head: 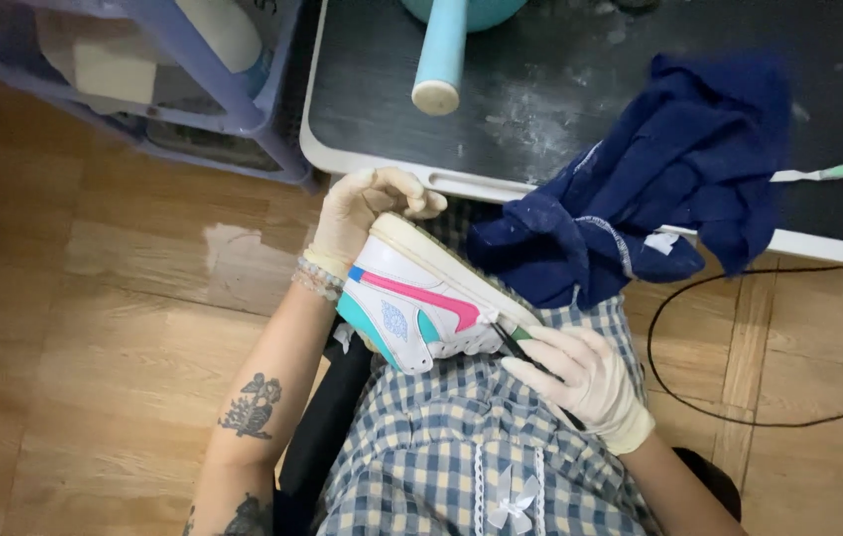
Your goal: Applying adhesive paste to the sole of a sneaker using a small brush as part of a shoe repair process.
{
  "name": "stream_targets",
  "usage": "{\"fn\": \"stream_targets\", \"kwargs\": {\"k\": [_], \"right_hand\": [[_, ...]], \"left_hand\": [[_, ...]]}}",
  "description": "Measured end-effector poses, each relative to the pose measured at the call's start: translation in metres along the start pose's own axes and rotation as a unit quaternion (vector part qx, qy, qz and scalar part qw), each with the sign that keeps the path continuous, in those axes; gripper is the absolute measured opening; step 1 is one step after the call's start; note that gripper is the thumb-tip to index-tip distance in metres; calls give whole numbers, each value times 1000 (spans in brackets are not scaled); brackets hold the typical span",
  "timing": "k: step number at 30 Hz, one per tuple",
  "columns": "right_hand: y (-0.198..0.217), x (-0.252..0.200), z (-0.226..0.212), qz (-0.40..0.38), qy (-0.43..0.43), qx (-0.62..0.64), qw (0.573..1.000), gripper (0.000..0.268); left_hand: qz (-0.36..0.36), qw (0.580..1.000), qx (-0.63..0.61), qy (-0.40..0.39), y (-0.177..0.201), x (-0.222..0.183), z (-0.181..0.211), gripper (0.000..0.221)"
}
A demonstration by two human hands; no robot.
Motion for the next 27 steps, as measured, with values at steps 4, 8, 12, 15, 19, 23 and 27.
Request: {"fn": "stream_targets", "kwargs": {"k": [4, 8, 12, 15, 19, 23, 27], "right_hand": [[-8, 20, 5, 4, -10, 41, 999, 37], [-12, 56, 4, 8, 3, 33, 999, 36], [-8, 70, -4, 9, 17, -23, 1000, 40], [-7, 51, -3, -7, 9, -28, 1000, 42], [9, 42, -7, -82, 1, -25, 996, 45], [1, 44, -8, -69, 2, -28, 997, 43], [-21, 45, -1, -14, 2, -29, 999, 41]], "left_hand": [[5, 1000, 4, -6, 1, 0, -1, 53], [13, 1000, -19, -4, 3, 1, -7, 56], [18, 1000, -14, -2, 5, 2, -8, 55], [25, 1000, -10, 1, 2, 1, -5, 54], [23, 996, -78, -21, -25, -8, 23, 37], [-8, 996, -83, -39, -7, -1, 6, 38], [12, 999, -28, 20, 27, 9, -26, 55]]}}
Point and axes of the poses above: each hand's wrist, its own x-axis towards the middle knuckle, its own y-axis out of the back of the hand, z = x × y, the point moved 4 cm from there along x, towards the middle knuckle, and after that the axes turned 15 degrees about x, right-handed, at the moved point
